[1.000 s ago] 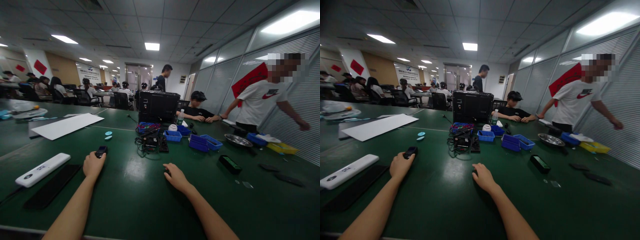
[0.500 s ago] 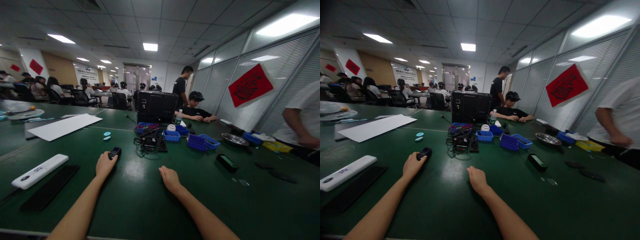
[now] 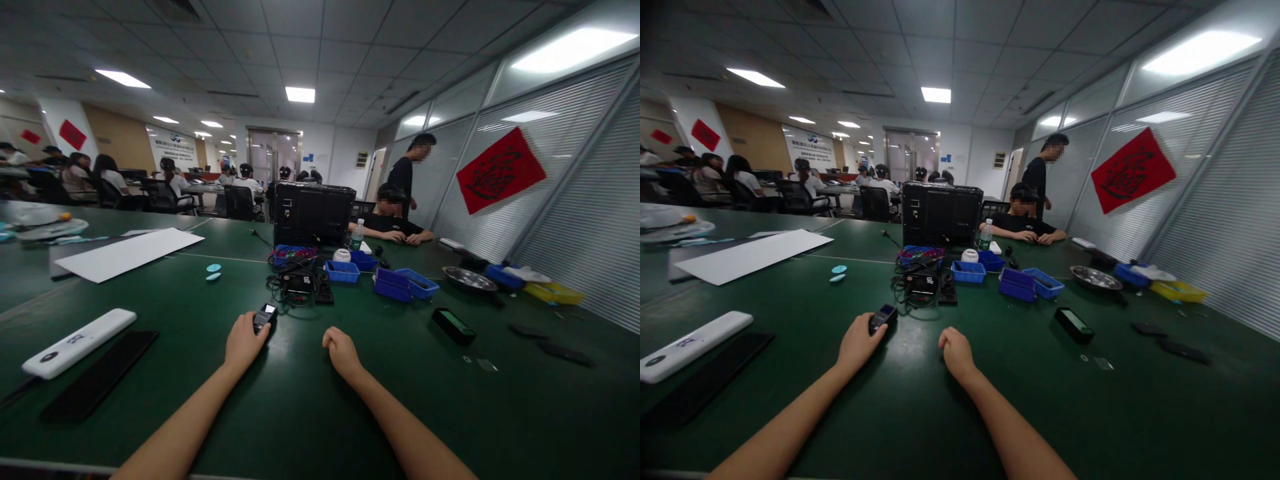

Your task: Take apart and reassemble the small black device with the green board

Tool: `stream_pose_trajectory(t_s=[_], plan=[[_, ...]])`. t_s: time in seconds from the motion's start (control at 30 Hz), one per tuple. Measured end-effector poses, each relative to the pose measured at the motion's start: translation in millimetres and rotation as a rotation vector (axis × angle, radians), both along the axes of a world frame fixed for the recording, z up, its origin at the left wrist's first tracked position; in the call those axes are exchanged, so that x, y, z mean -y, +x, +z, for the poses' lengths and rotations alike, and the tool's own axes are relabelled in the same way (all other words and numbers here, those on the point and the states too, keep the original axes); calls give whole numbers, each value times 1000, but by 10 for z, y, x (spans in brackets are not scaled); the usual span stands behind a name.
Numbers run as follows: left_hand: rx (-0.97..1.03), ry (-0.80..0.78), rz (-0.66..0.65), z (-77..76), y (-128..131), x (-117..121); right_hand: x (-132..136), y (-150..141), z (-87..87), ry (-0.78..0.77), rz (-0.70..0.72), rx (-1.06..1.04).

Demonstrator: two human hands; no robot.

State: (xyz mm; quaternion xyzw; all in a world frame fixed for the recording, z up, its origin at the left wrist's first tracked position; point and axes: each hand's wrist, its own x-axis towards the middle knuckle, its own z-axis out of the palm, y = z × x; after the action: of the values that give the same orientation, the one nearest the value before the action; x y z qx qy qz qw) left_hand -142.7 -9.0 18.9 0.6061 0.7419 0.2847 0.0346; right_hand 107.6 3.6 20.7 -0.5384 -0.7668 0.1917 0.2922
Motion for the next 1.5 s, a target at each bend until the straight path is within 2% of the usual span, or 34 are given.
stream_pose_trajectory(t_s=[0.2,0.37,0.47,0.63,0.77,0.9,1.13,1.3,1.5], plan=[[38,53,-117,-94,388,94,-44,-8,-61,44,13,-57],[97,75,-264,-203,758,121,-73,-3,-111,127,4,-121],[172,67,-347,-249,979,117,-73,7,-94,140,-57,-153],[361,10,-480,-292,1238,84,-52,39,-3,71,-210,-98],[599,-13,-556,-355,1286,16,0,38,70,38,-271,101],[792,-36,-563,-384,1269,-27,47,2,68,7,-273,288],[783,-42,-514,-342,1262,5,17,59,89,-12,-292,429],[764,-30,-509,-357,1246,6,-94,313,151,-74,-392,481],[752,-33,-533,-310,1223,38,-203,632,266,-219,-496,494]])
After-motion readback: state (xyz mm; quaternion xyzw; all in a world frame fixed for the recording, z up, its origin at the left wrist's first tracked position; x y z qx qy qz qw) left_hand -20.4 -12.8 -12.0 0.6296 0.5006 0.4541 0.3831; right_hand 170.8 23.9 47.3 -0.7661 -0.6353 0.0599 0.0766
